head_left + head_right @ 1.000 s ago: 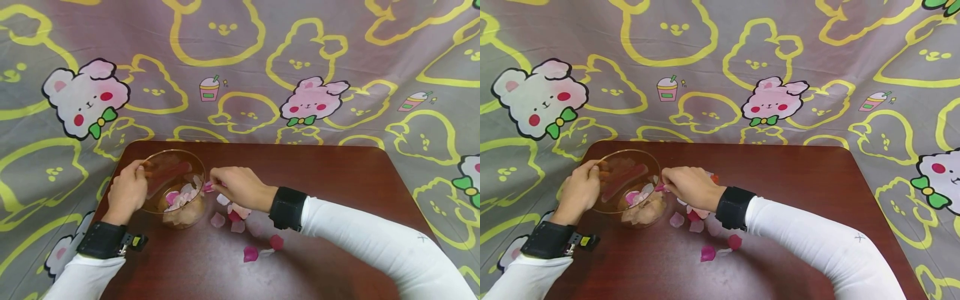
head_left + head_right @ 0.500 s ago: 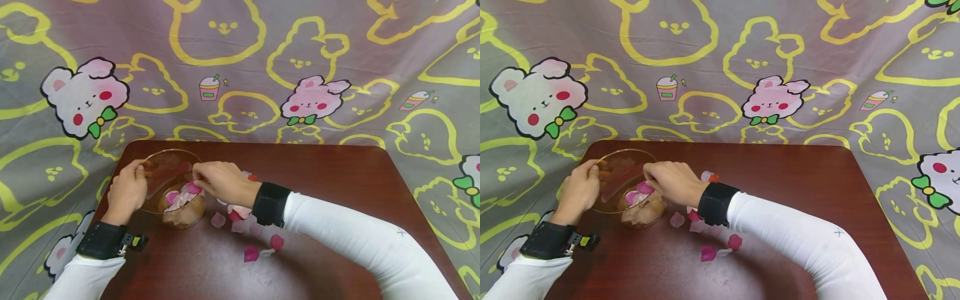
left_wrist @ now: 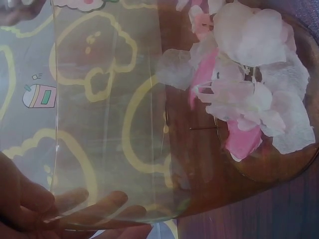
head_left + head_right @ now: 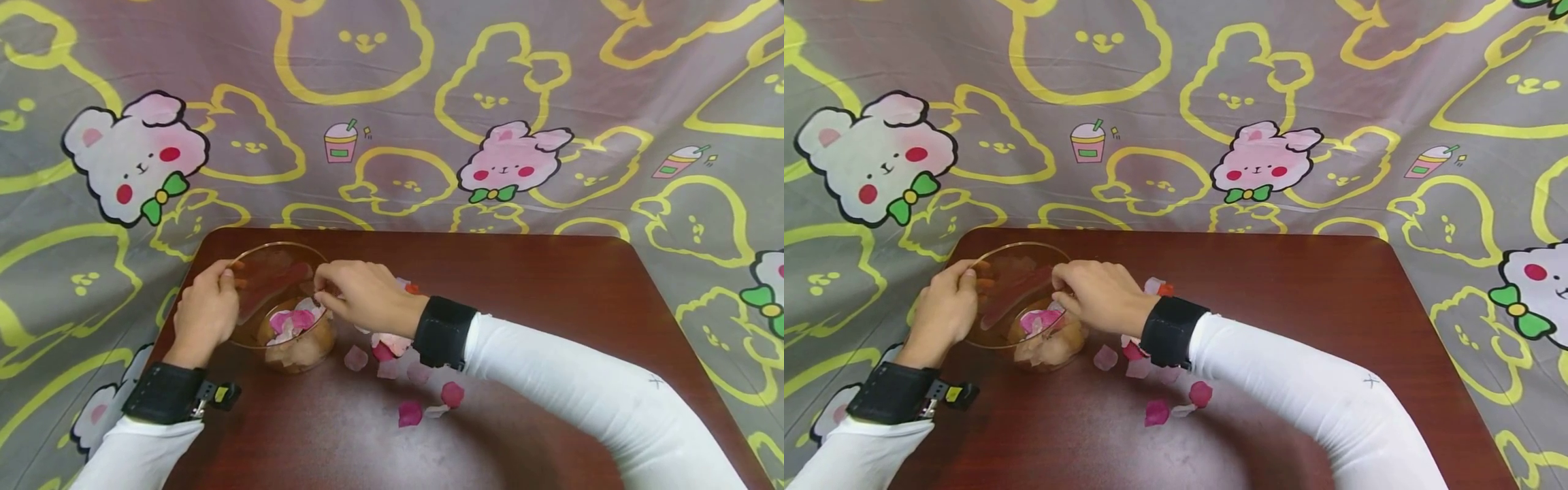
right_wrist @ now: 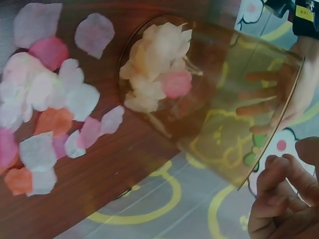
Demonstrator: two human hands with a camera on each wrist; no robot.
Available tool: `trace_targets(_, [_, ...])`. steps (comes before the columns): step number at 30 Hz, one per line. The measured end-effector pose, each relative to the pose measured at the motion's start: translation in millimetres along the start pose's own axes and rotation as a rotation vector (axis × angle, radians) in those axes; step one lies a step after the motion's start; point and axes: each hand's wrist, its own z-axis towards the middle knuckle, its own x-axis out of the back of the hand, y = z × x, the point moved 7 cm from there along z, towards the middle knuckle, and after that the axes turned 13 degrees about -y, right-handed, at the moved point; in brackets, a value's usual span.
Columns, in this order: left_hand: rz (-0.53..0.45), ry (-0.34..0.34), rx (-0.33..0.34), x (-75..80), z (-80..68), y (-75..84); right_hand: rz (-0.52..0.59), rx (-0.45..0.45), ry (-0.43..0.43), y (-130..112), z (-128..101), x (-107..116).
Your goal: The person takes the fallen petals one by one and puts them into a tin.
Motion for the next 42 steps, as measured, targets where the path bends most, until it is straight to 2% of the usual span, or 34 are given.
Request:
trace_targets(4, [0.003,0.001,-0.006,0.5,0.1,0.3,0.056,-0.024,0.038,20,-12,4])
trace_targets(8, [0.007,0.002,-0.003,1.1,0.0,-0.4,0.102,-0.066,0.026,45,-27,-1])
trace_targets(15, [0.015,0.011,-0.012,2.9,-0.6,-0.9,0.075,-0.148,-0.117,83,-57,-34])
trace_targets(23, [0.014,0.015,-0.013,4.1,-0.3,-2.3,0.086,-0.275,-0.307,116,-90,-72])
trace_targets(33, [0.011,0.009,-0.019,1.9,0.5,-1.5,0.089,-0.288,-0.517,126,-124,-115])
trace_targets(36, [0.012,0.007,-0.018,1.5,1.1,-1.6,0.053,-0.289,-0.53,127,-131,-122])
trace_targets(42, [0.01,0.006,-0.021,-0.7,1.6,0.2,0.008,-0.236,-0.485,128,-138,-127])
